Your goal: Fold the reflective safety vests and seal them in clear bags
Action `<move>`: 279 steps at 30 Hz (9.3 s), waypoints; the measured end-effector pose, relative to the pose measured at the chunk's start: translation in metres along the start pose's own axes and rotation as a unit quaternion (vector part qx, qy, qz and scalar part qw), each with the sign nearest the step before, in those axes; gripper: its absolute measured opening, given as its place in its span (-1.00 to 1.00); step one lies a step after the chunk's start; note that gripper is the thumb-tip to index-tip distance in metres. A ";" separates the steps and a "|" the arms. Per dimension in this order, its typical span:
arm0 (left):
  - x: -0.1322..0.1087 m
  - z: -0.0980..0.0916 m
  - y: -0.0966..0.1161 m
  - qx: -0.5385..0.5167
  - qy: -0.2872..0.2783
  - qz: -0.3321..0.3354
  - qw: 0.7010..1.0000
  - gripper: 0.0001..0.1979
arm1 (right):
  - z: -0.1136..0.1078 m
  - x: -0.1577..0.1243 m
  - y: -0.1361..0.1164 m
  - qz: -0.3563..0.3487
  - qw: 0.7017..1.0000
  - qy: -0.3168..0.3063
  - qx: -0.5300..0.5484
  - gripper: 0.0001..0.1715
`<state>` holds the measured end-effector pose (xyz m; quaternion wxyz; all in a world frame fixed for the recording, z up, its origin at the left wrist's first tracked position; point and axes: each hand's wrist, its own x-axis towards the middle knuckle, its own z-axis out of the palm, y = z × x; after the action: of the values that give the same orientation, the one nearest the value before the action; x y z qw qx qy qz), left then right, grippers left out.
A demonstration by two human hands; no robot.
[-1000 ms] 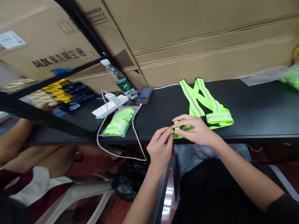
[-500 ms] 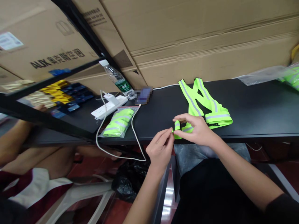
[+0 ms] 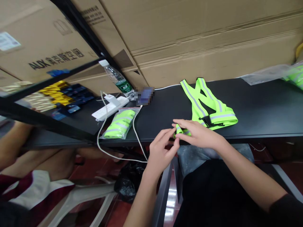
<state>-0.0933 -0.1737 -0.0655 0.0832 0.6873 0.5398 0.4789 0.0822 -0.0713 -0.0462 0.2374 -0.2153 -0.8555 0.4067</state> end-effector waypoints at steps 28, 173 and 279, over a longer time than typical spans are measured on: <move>0.005 -0.014 -0.005 0.011 -0.056 -0.107 0.993 -0.61 | -0.013 -0.022 0.009 0.001 0.996 0.045 -0.080 -0.49; 0.102 0.083 0.025 0.007 -0.310 0.071 0.948 -0.67 | -0.028 -0.081 0.021 -0.065 0.909 0.321 -0.257 -0.53; 0.080 0.090 0.029 0.255 -0.142 0.086 0.953 -0.76 | -0.071 -0.093 0.032 -0.062 0.884 0.117 -0.448 -0.55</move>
<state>-0.0105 -0.0831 -0.0491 -0.0599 0.7902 0.5656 0.2281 0.2030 -0.0628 -0.0535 0.2385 -0.2907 -0.9244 -0.0636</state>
